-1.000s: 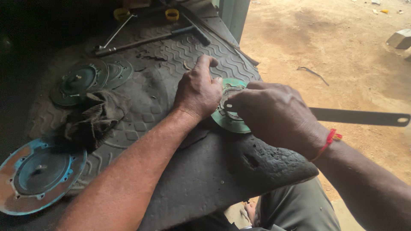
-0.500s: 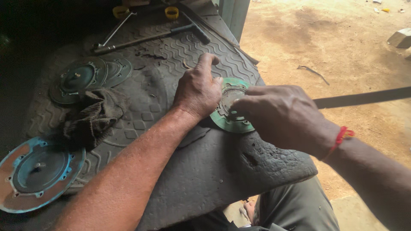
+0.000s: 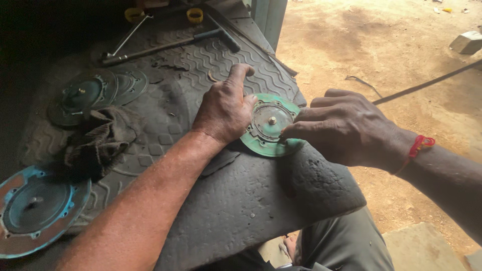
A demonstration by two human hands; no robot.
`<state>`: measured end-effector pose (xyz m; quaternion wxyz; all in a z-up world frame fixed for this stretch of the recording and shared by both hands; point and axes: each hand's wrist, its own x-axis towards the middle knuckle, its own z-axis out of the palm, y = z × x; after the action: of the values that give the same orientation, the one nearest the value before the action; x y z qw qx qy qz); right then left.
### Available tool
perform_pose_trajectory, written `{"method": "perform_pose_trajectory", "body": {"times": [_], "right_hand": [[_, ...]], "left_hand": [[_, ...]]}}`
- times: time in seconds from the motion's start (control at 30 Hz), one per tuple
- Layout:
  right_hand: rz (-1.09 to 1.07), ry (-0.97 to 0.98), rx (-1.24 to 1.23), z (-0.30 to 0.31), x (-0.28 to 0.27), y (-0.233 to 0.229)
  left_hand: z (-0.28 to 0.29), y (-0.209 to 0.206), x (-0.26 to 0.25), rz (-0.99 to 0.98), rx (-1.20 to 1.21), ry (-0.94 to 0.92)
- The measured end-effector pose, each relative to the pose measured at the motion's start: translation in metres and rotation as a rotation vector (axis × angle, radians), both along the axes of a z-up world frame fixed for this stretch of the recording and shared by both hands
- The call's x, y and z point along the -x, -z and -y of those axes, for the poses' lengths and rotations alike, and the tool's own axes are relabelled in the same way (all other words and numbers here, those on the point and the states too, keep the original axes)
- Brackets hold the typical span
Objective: The person uses a small metal scraper to clean the surface of a green circular mechanical part placed on a rubber mat. They repeatedly scrape around the central hub and outer rim, occasionally rotating the part to access different areas.
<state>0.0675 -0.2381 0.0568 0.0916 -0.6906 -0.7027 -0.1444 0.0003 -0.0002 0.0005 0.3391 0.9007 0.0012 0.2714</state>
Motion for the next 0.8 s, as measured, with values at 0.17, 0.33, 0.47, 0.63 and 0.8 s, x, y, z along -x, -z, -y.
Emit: {"method": "perform_pose_trajectory", "body": {"times": [0.17, 0.33, 0.47, 0.63, 0.8], "right_hand": [[0.054, -0.052, -0.037, 0.002, -0.009, 0.001], [0.108, -0.057, 0.001, 0.006, -0.021, -0.002], [0.135, 0.043, -0.031, 0.016, -0.032, 0.0], [0.048, 0.21, -0.235, 0.018, -0.003, 0.015], [-0.207, 0.243, -0.446, 0.024, 0.054, 0.028]], "left_hand": [[0.001, -0.002, 0.002, 0.009, -0.027, 0.032], [0.002, -0.002, 0.004, 0.044, -0.05, 0.041], [0.001, -0.002, 0.003, 0.064, -0.058, 0.044], [-0.003, -0.001, 0.003, 0.006, 0.017, 0.02], [-0.013, 0.006, -0.003, 0.073, 0.136, -0.059]]}}
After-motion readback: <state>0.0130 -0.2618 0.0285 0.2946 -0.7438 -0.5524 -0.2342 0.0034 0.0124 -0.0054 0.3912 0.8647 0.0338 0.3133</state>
